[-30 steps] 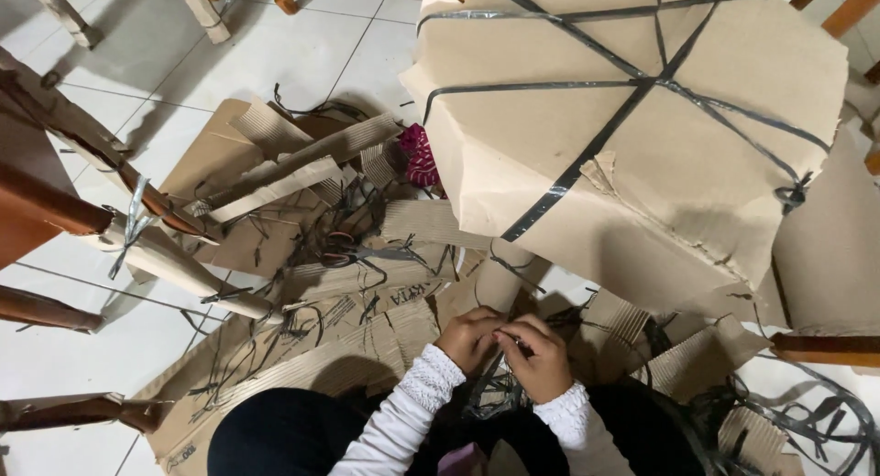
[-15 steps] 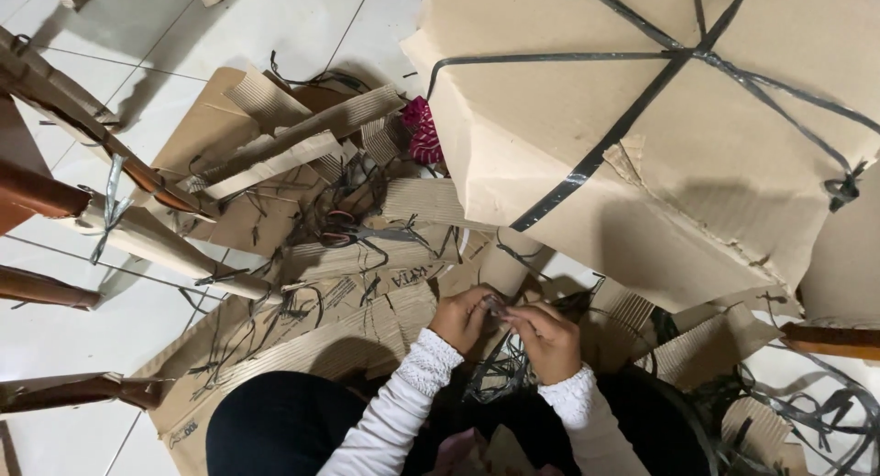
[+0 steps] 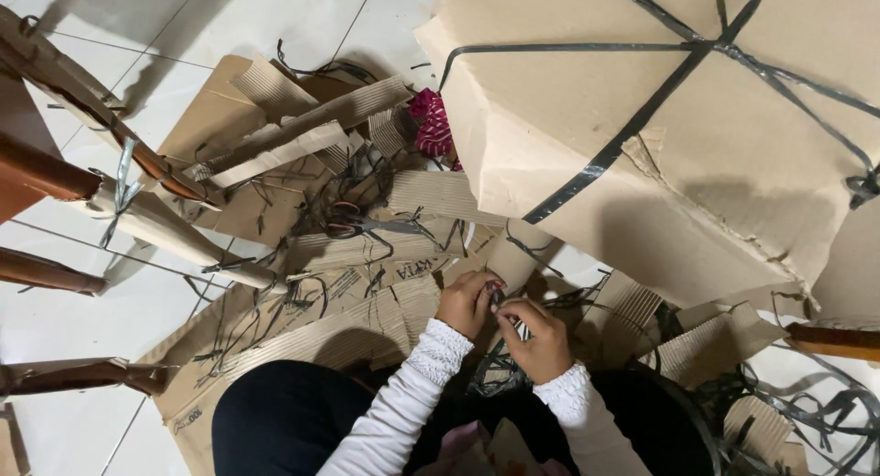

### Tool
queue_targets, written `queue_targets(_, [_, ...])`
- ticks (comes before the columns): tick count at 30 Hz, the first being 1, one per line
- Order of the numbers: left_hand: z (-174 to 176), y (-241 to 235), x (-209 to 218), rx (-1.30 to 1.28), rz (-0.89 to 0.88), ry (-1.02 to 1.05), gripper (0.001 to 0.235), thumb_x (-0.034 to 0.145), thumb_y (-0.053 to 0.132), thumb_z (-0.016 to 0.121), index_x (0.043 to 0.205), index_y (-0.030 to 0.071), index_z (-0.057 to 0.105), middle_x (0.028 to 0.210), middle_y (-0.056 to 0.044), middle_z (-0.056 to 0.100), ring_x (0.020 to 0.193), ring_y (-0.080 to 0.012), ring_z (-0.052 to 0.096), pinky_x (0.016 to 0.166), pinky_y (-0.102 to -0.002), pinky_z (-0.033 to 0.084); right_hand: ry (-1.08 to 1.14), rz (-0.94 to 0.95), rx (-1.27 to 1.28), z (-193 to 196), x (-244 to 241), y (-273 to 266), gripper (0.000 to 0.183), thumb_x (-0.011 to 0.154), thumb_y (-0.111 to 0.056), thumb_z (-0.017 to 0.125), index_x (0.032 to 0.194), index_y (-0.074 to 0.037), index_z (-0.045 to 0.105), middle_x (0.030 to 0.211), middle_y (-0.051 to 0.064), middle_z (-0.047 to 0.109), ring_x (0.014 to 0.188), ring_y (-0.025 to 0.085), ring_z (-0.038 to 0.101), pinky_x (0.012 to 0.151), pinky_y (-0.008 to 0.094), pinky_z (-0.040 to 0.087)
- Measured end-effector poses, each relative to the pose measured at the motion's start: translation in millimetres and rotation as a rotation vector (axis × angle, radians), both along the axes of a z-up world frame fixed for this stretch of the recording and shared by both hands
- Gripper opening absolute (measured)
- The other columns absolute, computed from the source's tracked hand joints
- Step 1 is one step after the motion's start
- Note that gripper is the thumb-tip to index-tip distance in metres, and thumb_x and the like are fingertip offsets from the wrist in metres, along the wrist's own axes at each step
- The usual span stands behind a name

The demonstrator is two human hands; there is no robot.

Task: Wrapping a chair leg with cardboard and securing it with plastic ties

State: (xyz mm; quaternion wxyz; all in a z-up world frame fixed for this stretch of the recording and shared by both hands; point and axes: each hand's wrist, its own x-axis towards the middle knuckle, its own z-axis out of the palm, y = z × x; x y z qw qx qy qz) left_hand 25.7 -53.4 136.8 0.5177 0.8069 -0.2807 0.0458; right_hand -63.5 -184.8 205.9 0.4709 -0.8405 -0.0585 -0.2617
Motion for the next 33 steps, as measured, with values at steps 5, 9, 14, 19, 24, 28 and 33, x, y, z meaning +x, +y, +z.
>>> queue_targets(5, [-1.9,-1.6,0.3,-0.013,0.021,-0.025,0.011,0.099,0.015,0.061,0.101,0.015,0.072,0.086,-0.012,0.071,0.086,-0.0374,0.072,0.079,-0.043,0.059,-0.015,-0.129,-0.065,-18.1,3.1,3.6,0.012,0.083,-0.006,0.082,0.092,-0.009,0.075,0.08,0.011,0.075,0.077,0.032,0.075,0.065,0.041,0.061])
queue_targets(9, [11.1,0.7,-3.2,0.005,0.033,-0.012,0.012,0.1,0.015,0.06,0.101,0.013,0.072,0.085,-0.012,0.071,0.085,-0.0374,0.072,0.078,-0.044,0.06,-0.065,-0.067,0.004,-19.8,7.2,1.6,0.016,0.092,-0.001,0.07,0.103,-0.01,0.078,0.086,0.011,0.078,0.075,0.033,0.075,0.061,0.041,0.062])
queue_targets(14, [4.4,-2.3,-2.6,0.063,0.086,-0.03,0.01,0.1,0.018,0.06,0.103,0.014,0.069,0.088,-0.011,0.068,0.087,-0.0372,0.071,0.079,-0.045,0.059,-0.072,-0.027,-0.097,-44.3,6.1,-8.0,0.022,0.094,0.0,0.064,0.107,-0.011,0.078,0.09,0.011,0.076,0.078,0.033,0.074,0.065,0.041,0.061])
queue_targets(19, [28.9,0.9,-5.3,0.101,0.117,0.013,0.017,0.105,0.027,0.055,0.103,0.015,0.067,0.096,-0.009,0.066,0.092,-0.036,0.072,0.079,-0.042,0.06,-0.034,-0.031,-0.214,-46.0,7.7,-4.2,0.016,0.094,0.001,0.062,0.104,-0.004,0.074,0.088,0.019,0.071,0.08,0.041,0.072,0.061,0.048,0.061])
queue_targets(24, [60.8,15.8,-7.7,0.275,0.219,0.023,0.024,0.101,0.04,0.057,0.1,0.017,0.062,0.118,-0.008,0.062,0.101,-0.0406,0.07,0.081,-0.049,0.06,0.304,0.007,0.118,-75.7,4.6,-18.2,0.011,0.088,-0.005,0.071,0.093,-0.009,0.079,0.077,0.01,0.074,0.081,0.034,0.076,0.073,0.041,0.059])
queue_targets(28, [17.1,24.6,-3.2,0.168,0.008,0.396,0.044,0.1,0.054,0.055,0.099,0.015,0.075,0.093,-0.016,0.075,0.096,-0.0424,0.071,0.081,-0.053,0.058,0.381,-0.024,0.227,-56.9,0.9,-19.7,0.011,0.088,-0.005,0.072,0.094,-0.006,0.08,0.079,0.017,0.078,0.083,0.038,0.075,0.077,0.047,0.056])
queue_targets(33, [-18.9,21.9,-6.7,0.104,-0.236,0.496,0.017,0.099,0.03,0.067,0.096,0.017,0.078,0.067,-0.002,0.073,0.08,-0.0254,0.074,0.083,-0.039,0.056,0.196,-0.026,0.164,-57.5,5.3,-16.6,0.013,0.088,-0.003,0.072,0.096,-0.008,0.08,0.077,0.014,0.074,0.078,0.034,0.074,0.074,0.041,0.058])
